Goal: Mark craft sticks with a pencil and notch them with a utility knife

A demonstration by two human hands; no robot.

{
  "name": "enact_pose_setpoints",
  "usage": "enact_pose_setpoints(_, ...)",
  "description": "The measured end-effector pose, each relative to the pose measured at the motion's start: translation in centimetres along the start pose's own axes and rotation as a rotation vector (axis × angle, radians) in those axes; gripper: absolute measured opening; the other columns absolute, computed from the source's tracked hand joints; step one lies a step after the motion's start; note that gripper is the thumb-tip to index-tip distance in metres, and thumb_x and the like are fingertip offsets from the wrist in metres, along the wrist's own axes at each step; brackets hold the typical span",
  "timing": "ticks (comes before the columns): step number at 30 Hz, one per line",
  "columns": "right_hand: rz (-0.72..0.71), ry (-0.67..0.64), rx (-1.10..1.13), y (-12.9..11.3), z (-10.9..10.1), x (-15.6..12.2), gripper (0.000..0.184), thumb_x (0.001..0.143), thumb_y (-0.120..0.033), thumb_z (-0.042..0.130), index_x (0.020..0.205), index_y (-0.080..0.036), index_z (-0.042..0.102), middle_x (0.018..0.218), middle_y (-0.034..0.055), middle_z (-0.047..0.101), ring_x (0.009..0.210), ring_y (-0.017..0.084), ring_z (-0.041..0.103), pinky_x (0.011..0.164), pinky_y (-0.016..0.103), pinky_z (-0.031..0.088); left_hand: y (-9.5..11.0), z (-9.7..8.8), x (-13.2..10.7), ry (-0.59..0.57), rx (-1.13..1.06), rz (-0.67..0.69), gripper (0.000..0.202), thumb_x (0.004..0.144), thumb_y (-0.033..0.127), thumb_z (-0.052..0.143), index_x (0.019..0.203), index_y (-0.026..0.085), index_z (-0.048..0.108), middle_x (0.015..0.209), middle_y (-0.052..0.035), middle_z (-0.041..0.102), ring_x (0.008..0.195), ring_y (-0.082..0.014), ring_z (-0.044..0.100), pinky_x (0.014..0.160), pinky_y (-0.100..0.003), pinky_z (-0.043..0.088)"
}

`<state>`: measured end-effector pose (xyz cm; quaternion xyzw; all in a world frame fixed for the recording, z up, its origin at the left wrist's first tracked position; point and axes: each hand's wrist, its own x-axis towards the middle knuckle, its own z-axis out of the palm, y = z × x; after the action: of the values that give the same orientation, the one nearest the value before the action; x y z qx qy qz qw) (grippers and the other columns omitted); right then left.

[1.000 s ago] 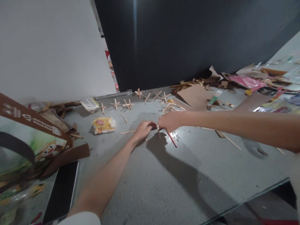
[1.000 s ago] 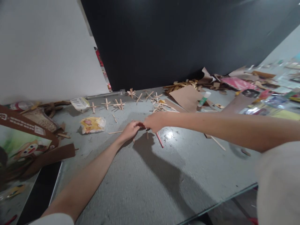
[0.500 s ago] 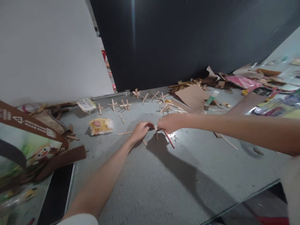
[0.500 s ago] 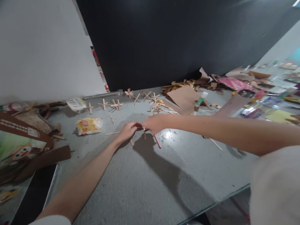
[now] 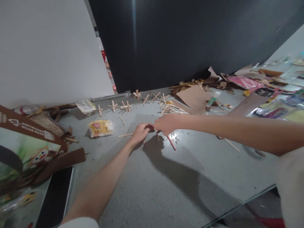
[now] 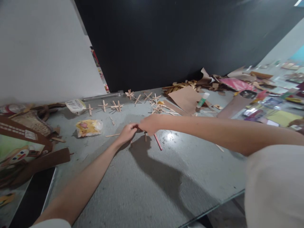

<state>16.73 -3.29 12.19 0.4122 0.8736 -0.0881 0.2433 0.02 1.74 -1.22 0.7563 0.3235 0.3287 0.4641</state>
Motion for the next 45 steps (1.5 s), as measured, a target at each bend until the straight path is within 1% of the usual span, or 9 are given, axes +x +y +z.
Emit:
enact_pose_setpoints(7, 0.068, -0.095, -0.073, -0.5, -1.6, 1.7, 0.028, 0.078, -0.016, 0.068, 0.105, -0.013, 0.075, 0.09, 0.0117, 0.073, 0.079, 0.026, 0.067, 0.07, 0.034, 0.044, -0.6, -0.1, 0.5, -0.027, -0.002, -0.025, 0.033, 0.075, 0.003, 0.049, 0.082, 0.019, 0.077, 0.086, -0.0063, 0.08, 0.085, -0.0208, 0.074, 0.085, -0.032, 0.056)
enact_pose_setpoints(14, 0.081, -0.004, 0.009, 0.8, 0.7, -0.2, 0.023, 0.08, -0.014, 0.06, 0.095, -0.012, 0.077, 0.077, 0.0112, 0.071, 0.063, 0.019, 0.059, 0.056, 0.027, 0.034, 0.4, -0.2, 0.1, 0.005, 0.019, -0.044, 0.028, 0.076, 0.007, 0.049, 0.082, 0.018, 0.075, 0.086, -0.0058, 0.079, 0.089, -0.0206, 0.072, 0.092, -0.034, 0.054)
enact_pose_setpoints(19, 0.072, 0.142, -0.022, 1.6, 3.8, -1.5, 0.029, 0.083, -0.012, 0.054, 0.098, -0.015, 0.08, 0.078, 0.012, 0.073, 0.061, 0.017, 0.06, 0.054, 0.027, 0.028, 0.3, -0.2, 0.2, 0.134, -0.048, -0.067, 0.027, 0.075, 0.008, 0.047, 0.085, 0.017, 0.07, 0.083, -0.006, 0.077, 0.082, -0.0186, 0.072, 0.083, -0.032, 0.056)
enact_pose_setpoints(23, 0.082, 0.306, -0.001, 2.2, 5.1, -2.2, 0.039, 0.095, -0.017, 0.047, 0.118, -0.022, 0.077, 0.084, 0.0109, 0.076, 0.066, 0.018, 0.065, 0.055, 0.027, 0.029, -0.2, -0.4, 0.5, 0.267, -0.092, -0.08, 0.027, 0.076, 0.011, 0.044, 0.093, 0.018, 0.063, 0.082, -0.0063, 0.075, 0.074, -0.0169, 0.068, 0.074, -0.029, 0.054)
enact_pose_setpoints(26, 0.122, 0.479, 0.063, 2.0, 6.0, -2.4, 0.042, 0.101, -0.02, 0.042, 0.131, -0.023, 0.071, 0.091, 0.0093, 0.077, 0.073, 0.019, 0.067, 0.058, 0.027, 0.032, -0.1, -0.4, 0.3, 0.312, -0.128, -0.091, 0.027, 0.079, 0.017, 0.044, 0.101, 0.019, 0.06, 0.082, -0.0058, 0.075, 0.069, -0.0158, 0.065, 0.07, -0.028, 0.051)
enact_pose_setpoints(33, 0.133, 0.783, 0.141, 1.6, 8.7, 0.2, 0.039, 0.104, -0.024, 0.045, 0.136, -0.021, 0.067, 0.084, 0.0079, 0.074, 0.069, 0.018, 0.064, 0.06, 0.027, 0.036, 1.1, -0.2, -0.8, 0.161, -0.176, -0.042, 0.03, 0.089, 0.032, 0.047, 0.109, 0.017, 0.063, 0.077, -0.0048, 0.073, 0.067, -0.0159, 0.06, 0.066, -0.027, 0.045)
enact_pose_setpoints(40, 0.112, 1.011, 0.338, 4.5, 11.2, 1.7, 0.037, 0.103, -0.031, 0.047, 0.131, -0.022, 0.071, 0.101, 0.0102, 0.079, 0.078, 0.021, 0.071, 0.068, 0.028, 0.049, 0.3, -0.2, -0.3, 0.303, -0.104, -0.138, 0.028, 0.082, 0.018, 0.048, 0.106, 0.017, 0.061, 0.07, -0.0011, 0.068, 0.06, -0.0144, 0.056, 0.06, -0.025, 0.042)
enact_pose_setpoints(43, 0.115, 1.096, 0.463, 4.7, 12.6, 1.9, 0.032, 0.101, -0.032, 0.052, 0.123, -0.024, 0.074, 0.103, 0.0092, 0.08, 0.082, 0.022, 0.073, 0.071, 0.03, 0.053, 0.3, 0.0, -0.3, 0.236, 0.027, -0.123, 0.023, 0.089, 0.022, 0.047, 0.104, 0.018, 0.064, 0.075, -0.0029, 0.069, 0.064, -0.0152, 0.059, 0.062, -0.026, 0.044)
enact_pose_setpoints(45, 0.119, 1.227, 0.55, 4.2, 13.6, 2.3, 0.03, 0.101, -0.031, 0.052, 0.12, -0.022, 0.073, 0.098, 0.0083, 0.079, 0.079, 0.021, 0.072, 0.071, 0.03, 0.055, 0.5, 0.2, -0.5, 0.179, 0.176, -0.054, 0.023, 0.094, 0.025, 0.048, 0.105, 0.018, 0.066, 0.083, -0.0049, 0.071, 0.073, -0.017, 0.063, 0.07, -0.029, 0.047)
